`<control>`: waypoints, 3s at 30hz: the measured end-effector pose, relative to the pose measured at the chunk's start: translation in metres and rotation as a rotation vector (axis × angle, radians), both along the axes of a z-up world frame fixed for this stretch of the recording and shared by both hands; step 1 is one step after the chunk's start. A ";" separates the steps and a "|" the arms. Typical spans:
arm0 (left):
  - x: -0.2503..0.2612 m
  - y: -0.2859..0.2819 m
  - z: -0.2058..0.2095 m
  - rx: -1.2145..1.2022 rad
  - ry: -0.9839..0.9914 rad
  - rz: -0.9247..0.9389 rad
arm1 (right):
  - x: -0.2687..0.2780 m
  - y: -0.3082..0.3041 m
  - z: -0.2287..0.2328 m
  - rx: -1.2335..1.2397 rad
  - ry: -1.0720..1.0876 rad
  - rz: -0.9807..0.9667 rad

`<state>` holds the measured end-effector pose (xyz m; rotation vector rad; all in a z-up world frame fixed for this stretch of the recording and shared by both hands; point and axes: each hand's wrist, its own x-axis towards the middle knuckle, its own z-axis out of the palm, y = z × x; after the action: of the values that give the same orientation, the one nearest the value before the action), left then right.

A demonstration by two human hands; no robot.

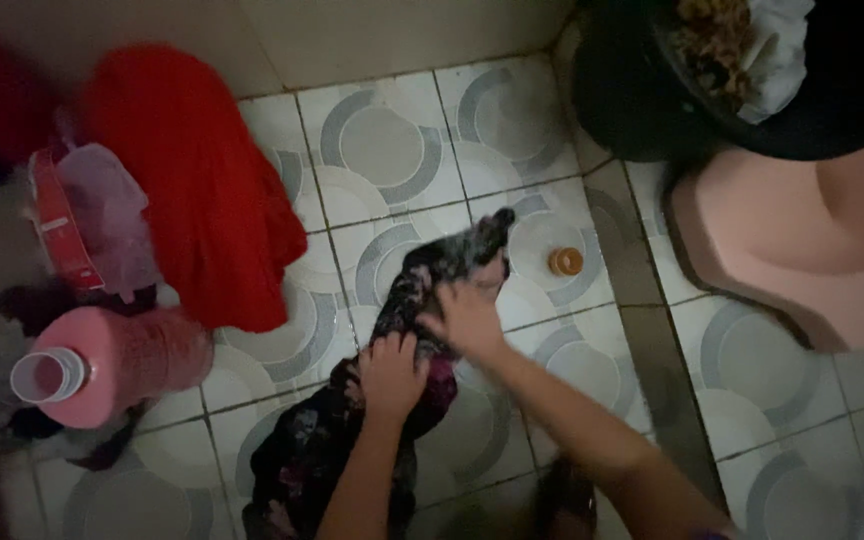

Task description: Manually washing a piece of clothing on a tiled bathroom floor using liquid soap and hand scrubbing.

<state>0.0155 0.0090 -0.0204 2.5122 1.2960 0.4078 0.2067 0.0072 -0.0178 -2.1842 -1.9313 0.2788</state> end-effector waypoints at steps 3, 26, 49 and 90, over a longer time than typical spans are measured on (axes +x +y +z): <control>0.007 0.003 -0.010 -0.305 0.283 -0.024 | 0.068 0.049 0.010 0.070 -0.130 -0.193; 0.011 0.016 0.020 -0.186 0.131 -0.064 | 0.078 0.084 0.008 0.054 0.030 -0.321; 0.032 0.009 -0.010 -0.246 0.204 -0.037 | 0.003 0.069 -0.002 0.225 0.180 0.093; 0.029 -0.003 0.014 -0.231 0.153 0.039 | 0.072 0.073 0.008 -0.011 0.061 -0.311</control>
<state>0.0445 0.0057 -0.0067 2.3646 1.3629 0.0686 0.2790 0.0802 -0.0100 -2.4077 -1.5322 0.2989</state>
